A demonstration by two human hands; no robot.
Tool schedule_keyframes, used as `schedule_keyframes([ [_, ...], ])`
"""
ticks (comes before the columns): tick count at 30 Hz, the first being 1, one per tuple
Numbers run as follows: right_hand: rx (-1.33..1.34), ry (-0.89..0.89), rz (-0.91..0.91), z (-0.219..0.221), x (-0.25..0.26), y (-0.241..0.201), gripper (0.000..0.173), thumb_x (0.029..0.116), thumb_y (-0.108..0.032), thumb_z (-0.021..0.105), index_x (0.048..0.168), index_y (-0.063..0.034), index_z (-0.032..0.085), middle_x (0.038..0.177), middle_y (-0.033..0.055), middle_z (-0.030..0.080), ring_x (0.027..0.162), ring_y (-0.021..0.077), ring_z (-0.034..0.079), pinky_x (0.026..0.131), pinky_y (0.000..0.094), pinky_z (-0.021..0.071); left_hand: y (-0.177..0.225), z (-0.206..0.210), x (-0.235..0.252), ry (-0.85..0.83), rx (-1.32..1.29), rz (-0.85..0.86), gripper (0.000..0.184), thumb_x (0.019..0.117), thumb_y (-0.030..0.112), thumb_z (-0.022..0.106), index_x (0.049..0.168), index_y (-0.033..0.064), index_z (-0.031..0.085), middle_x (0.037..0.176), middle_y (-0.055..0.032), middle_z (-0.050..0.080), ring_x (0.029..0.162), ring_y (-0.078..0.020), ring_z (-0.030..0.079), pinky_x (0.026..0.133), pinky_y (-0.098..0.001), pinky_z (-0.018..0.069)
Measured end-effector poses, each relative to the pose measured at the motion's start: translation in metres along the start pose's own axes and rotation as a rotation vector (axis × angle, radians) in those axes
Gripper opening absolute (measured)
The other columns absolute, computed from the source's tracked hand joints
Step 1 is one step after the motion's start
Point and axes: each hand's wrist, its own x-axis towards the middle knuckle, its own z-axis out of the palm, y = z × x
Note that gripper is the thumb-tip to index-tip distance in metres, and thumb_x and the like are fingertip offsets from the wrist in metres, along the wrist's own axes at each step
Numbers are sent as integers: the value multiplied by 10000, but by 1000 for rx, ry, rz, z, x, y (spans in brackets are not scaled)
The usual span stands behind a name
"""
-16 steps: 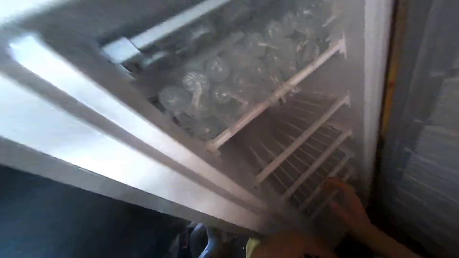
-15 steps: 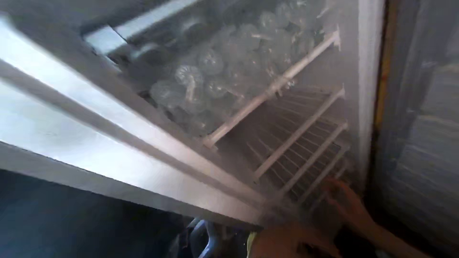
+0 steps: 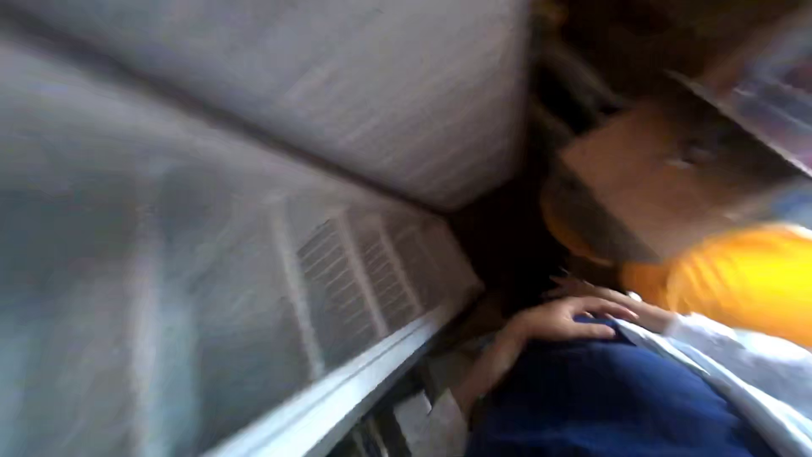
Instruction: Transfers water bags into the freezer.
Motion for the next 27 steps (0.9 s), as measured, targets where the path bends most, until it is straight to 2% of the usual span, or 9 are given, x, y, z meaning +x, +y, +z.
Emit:
schedule_keyframes([
  [2,174,88,3,46,33,87,515,1033,-427,568,1492,-194,553,1587,216,421,1468,452,372,1173,675,286,-7,23,36,-270,112,-104,378,1007,91,582,1366,-25,606,1404,-158,612,1333,-197,552,1153,-364,416],
  [5,476,185,178,71,7,164,466,1020,-462,586,1276,-89,698,1287,247,661,1234,467,600,1013,740,420,-23,51,77,-625,179,-239,337,1019,139,539,1282,-18,681,1451,-166,582,1407,-231,496,1208,-395,352],
  [7,728,314,275,71,-38,194,489,1033,-429,581,1191,20,697,1171,265,692,1135,428,654,997,672,466,-30,68,106,-776,243,-338,325,1037,190,534,1229,0,716,1454,-161,580,1402,-232,501,1199,-405,361],
  [10,1162,804,230,92,-90,248,361,1080,-253,482,1107,59,661,967,155,691,823,193,674,800,392,574,-47,97,149,-872,405,-446,336,1053,278,541,1210,53,735,1421,-149,607,1369,-249,533,1166,-456,387],
  [12,1303,1051,321,110,-101,301,344,1083,-215,453,1091,63,655,912,119,674,740,135,642,728,337,569,-64,121,177,-780,470,-469,342,1054,274,546,1295,81,691,1403,-129,620,1347,-245,549,1155,-460,404],
  [14,1329,1142,478,133,-87,373,334,1076,-207,466,1135,67,649,947,157,683,764,177,655,746,376,569,-88,148,206,-604,531,-469,379,1051,256,542,1394,119,628,1423,-95,614,1344,-239,552,1153,-461,408],
  [17,1371,988,733,166,-34,492,370,1066,-230,513,1326,26,574,1175,226,658,942,296,683,830,463,569,-144,189,241,-303,488,-461,362,1029,190,559,1368,101,647,1401,-93,630,1319,-250,573,1125,-475,434],
  [20,1295,721,802,179,26,590,526,1035,-244,599,1481,6,473,1416,276,562,1291,406,574,1091,557,454,-196,213,267,-247,429,-526,354,1021,156,566,1353,65,652,1387,-119,638,1303,-275,590,1111,-486,452],
  [27,810,713,802,182,156,683,611,915,-259,759,1444,-63,524,1403,295,535,1231,512,566,957,712,482,-284,223,277,-11,441,-613,268,961,32,611,1198,15,736,1239,-134,719,1202,-256,664,1075,-438,496],
])
